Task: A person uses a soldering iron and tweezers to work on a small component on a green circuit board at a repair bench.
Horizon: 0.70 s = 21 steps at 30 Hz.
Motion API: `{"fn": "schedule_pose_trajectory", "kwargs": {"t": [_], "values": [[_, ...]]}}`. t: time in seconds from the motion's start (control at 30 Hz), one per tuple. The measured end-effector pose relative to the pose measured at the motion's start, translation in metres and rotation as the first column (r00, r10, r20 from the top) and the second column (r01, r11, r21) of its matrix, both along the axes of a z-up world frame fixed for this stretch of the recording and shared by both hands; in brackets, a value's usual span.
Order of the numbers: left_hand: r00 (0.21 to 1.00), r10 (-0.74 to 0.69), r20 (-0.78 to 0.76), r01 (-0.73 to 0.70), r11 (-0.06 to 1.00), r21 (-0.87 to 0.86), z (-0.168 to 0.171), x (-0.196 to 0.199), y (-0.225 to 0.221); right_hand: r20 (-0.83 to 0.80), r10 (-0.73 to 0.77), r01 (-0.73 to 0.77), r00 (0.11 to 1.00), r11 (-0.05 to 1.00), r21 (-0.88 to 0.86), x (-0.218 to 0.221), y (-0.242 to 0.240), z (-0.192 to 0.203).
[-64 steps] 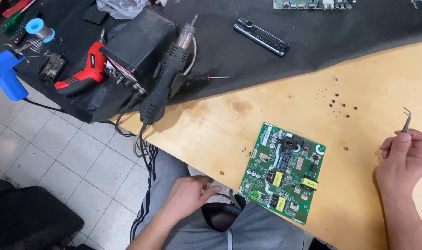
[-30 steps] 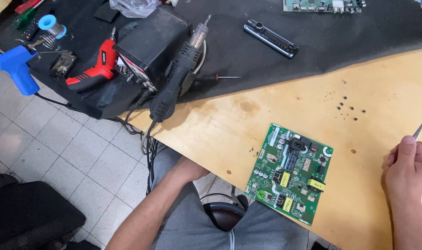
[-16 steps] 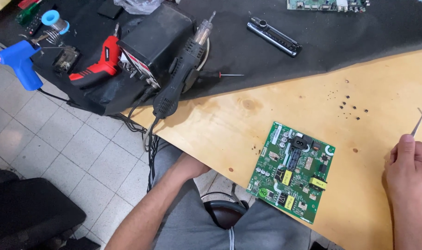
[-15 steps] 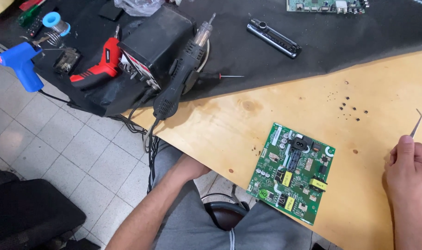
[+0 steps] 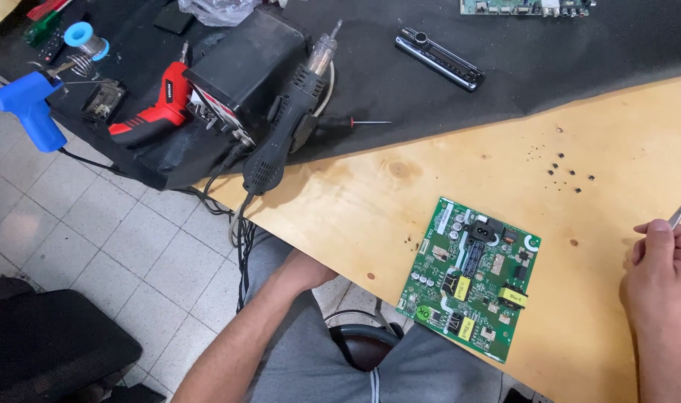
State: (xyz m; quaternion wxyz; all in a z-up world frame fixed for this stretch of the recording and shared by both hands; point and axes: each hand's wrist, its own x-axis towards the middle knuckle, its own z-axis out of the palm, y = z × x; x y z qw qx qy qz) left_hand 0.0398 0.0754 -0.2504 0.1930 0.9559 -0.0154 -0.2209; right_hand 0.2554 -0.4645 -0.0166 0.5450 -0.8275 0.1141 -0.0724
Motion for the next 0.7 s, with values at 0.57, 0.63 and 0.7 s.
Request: {"fn": "schedule_pose_trajectory", "kwargs": {"t": [0.57,0.63,0.7], "values": [[0.995,0.025,-0.098,-0.027,1.000,-0.012,0.009,-0.004,0.002,0.009,0.046,-0.046,0.999,0.998,-0.048,0.005,-0.015,-0.018],[0.994,0.030,-0.109,-0.032,0.999,-0.011,0.010,-0.006,0.001,-0.010,0.032,-0.032,0.999,0.998,-0.056,0.002,-0.005,-0.009],[0.992,0.027,-0.122,-0.029,0.999,-0.013,0.008,-0.006,0.000,-0.060,0.007,-0.008,0.998,1.000,-0.020,-0.001,0.001,0.000]]}}
